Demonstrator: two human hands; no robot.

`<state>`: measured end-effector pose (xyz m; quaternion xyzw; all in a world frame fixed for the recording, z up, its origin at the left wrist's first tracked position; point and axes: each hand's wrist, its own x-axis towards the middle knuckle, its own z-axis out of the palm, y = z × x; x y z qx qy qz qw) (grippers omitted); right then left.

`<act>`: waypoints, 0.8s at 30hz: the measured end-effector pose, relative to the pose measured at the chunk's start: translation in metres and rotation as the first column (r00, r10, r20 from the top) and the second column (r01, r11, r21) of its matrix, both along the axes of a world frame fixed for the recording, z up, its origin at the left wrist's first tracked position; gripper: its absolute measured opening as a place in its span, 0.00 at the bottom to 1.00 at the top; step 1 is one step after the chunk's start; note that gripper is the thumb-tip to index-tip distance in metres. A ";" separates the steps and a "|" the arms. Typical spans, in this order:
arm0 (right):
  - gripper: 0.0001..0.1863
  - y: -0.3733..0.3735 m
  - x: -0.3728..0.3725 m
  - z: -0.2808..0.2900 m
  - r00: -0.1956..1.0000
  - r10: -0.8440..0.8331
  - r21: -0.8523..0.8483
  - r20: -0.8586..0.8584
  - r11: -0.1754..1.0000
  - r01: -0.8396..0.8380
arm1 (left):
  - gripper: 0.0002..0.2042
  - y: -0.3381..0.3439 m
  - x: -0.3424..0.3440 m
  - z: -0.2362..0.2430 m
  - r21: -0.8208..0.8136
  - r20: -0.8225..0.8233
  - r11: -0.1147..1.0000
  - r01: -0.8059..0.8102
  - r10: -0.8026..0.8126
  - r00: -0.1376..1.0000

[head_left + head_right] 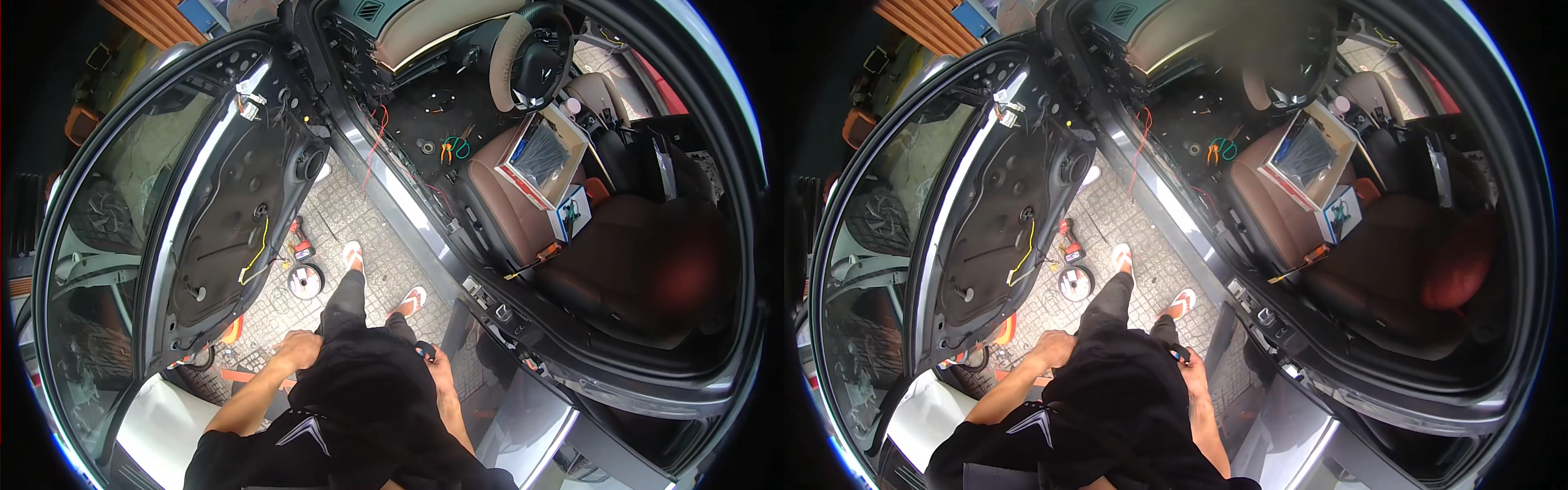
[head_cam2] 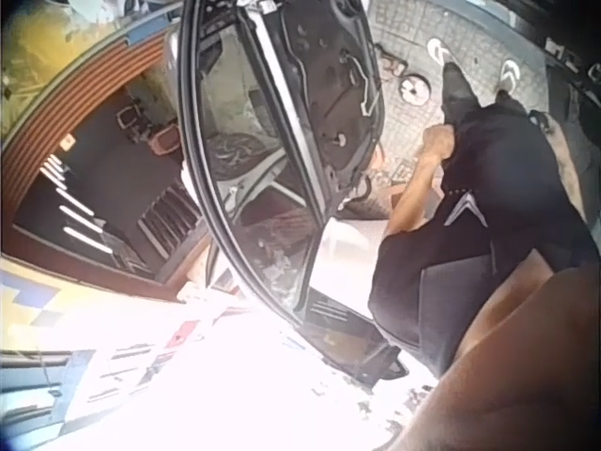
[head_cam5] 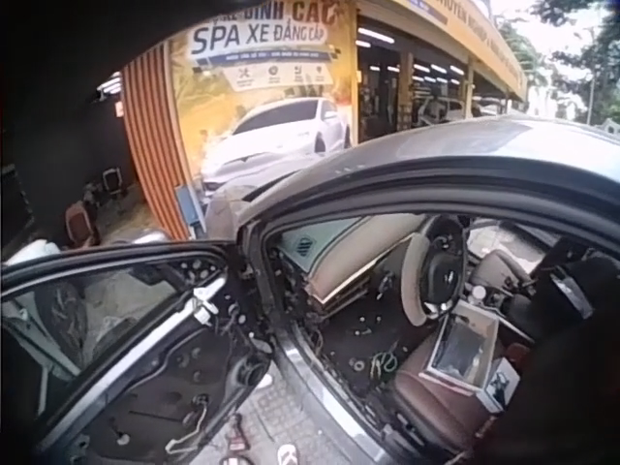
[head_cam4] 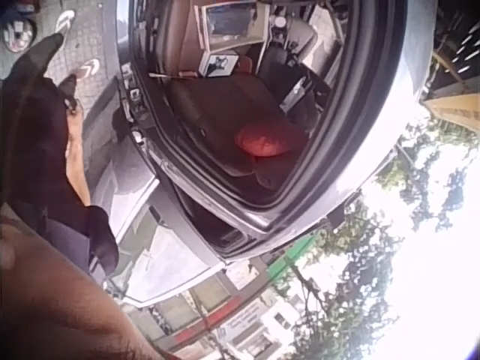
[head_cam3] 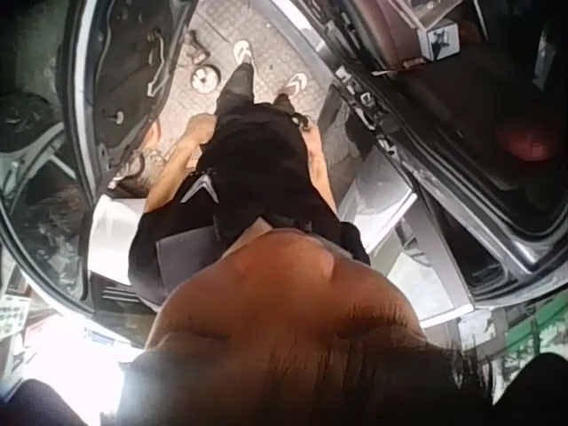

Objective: Repairing or insulating car audio wiring with electrical tape.

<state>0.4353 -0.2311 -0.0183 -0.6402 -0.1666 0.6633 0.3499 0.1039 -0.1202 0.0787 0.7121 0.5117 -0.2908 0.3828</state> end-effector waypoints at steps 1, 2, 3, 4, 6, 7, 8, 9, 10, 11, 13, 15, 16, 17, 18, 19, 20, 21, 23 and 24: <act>0.11 0.008 -0.002 0.002 0.995 0.072 -0.011 0.063 0.997 -0.071 | 0.12 -0.006 -0.005 -0.008 -0.004 -0.027 1.000 0.024 -0.024 0.999; 0.13 0.016 -0.005 0.002 0.982 0.142 -0.023 0.125 0.990 -0.140 | 0.11 -0.008 -0.012 -0.014 -0.008 -0.054 0.999 0.051 -0.051 0.997; 0.13 0.020 -0.006 -0.001 0.984 0.142 -0.064 0.105 0.989 -0.136 | 0.14 -0.001 -0.009 -0.001 -0.026 -0.072 1.000 -0.017 0.015 0.997; 0.08 0.024 -0.007 0.003 0.990 0.134 0.012 0.035 0.991 -0.135 | 0.14 -0.005 -0.013 -0.001 -0.042 -0.075 0.999 -0.029 0.025 0.997; 0.07 0.048 -0.014 0.010 0.984 0.178 -0.104 -0.013 0.978 -0.179 | 0.14 -0.003 -0.025 -0.006 0.028 -0.069 0.975 -0.221 0.222 0.973; 0.07 0.057 -0.019 0.004 0.961 0.272 -0.065 0.054 0.961 -0.269 | 0.15 -0.002 -0.032 -0.013 -0.043 -0.114 0.961 -0.273 0.267 0.957; 0.07 0.069 -0.028 -0.002 0.959 0.278 -0.075 0.052 0.959 -0.274 | 0.15 0.003 -0.044 -0.019 -0.054 -0.116 0.959 -0.279 0.271 0.955; 0.07 0.087 -0.031 -0.009 0.953 0.300 -0.164 0.035 0.943 -0.291 | 0.16 0.010 -0.053 -0.028 -0.107 -0.119 0.959 -0.263 0.250 0.961; 0.08 0.106 -0.036 -0.020 0.947 0.321 -0.256 0.016 0.917 -0.307 | 0.16 0.019 -0.063 -0.037 -0.164 -0.122 0.955 -0.247 0.229 0.966; 0.13 0.133 -0.041 -0.034 0.954 0.294 -0.215 0.061 0.937 -0.275 | 0.20 0.031 -0.073 -0.042 -0.245 -0.149 0.948 -0.205 0.172 0.974; 0.17 0.189 -0.049 -0.085 0.960 0.189 -0.099 0.207 0.980 -0.172 | 0.21 0.072 -0.086 -0.052 -0.262 -0.075 0.925 -0.276 0.266 0.961; 0.17 0.257 -0.049 -0.146 0.927 0.074 0.070 0.368 0.992 -0.107 | 0.22 0.111 -0.099 -0.083 -0.345 0.084 0.831 -0.435 0.489 0.868; 0.15 0.293 -0.044 -0.186 0.911 0.000 0.164 0.413 0.984 -0.074 | 0.23 0.137 -0.101 -0.117 -0.415 0.160 0.748 -0.518 0.620 0.768; 0.15 0.328 -0.036 -0.230 0.808 0.006 0.152 0.590 0.981 -0.118 | 0.21 0.157 -0.101 -0.158 -0.524 0.310 0.598 -0.607 0.797 0.518; 0.16 0.361 -0.029 -0.279 0.721 -0.068 0.269 0.690 0.948 -0.168 | 0.20 0.173 -0.098 -0.200 -0.646 0.396 0.429 -0.631 0.895 0.204; 0.17 0.392 -0.023 -0.324 0.624 -0.157 0.376 0.765 0.896 -0.235 | 0.17 0.185 -0.087 -0.251 -0.652 0.496 0.399 -0.645 0.868 0.035; 0.18 0.418 -0.018 -0.365 0.518 -0.267 0.470 0.813 0.826 -0.312 | 0.15 0.200 -0.074 -0.305 -0.661 0.584 0.375 -0.650 0.801 -0.132; 0.19 0.438 -0.026 -0.388 0.517 -0.265 0.458 0.814 0.840 -0.291 | 0.13 0.220 -0.061 -0.352 -0.687 0.565 0.291 -0.666 0.790 -0.238; 0.20 0.459 -0.034 -0.434 0.481 -0.275 0.450 0.832 0.842 -0.297 | 0.09 0.259 -0.034 -0.433 -0.721 0.580 0.223 -0.656 0.713 -0.395; 0.19 0.464 -0.043 -0.443 0.390 -0.365 0.513 0.845 0.758 -0.402 | 0.07 0.279 -0.020 -0.470 -0.725 0.613 0.230 -0.649 0.645 -0.456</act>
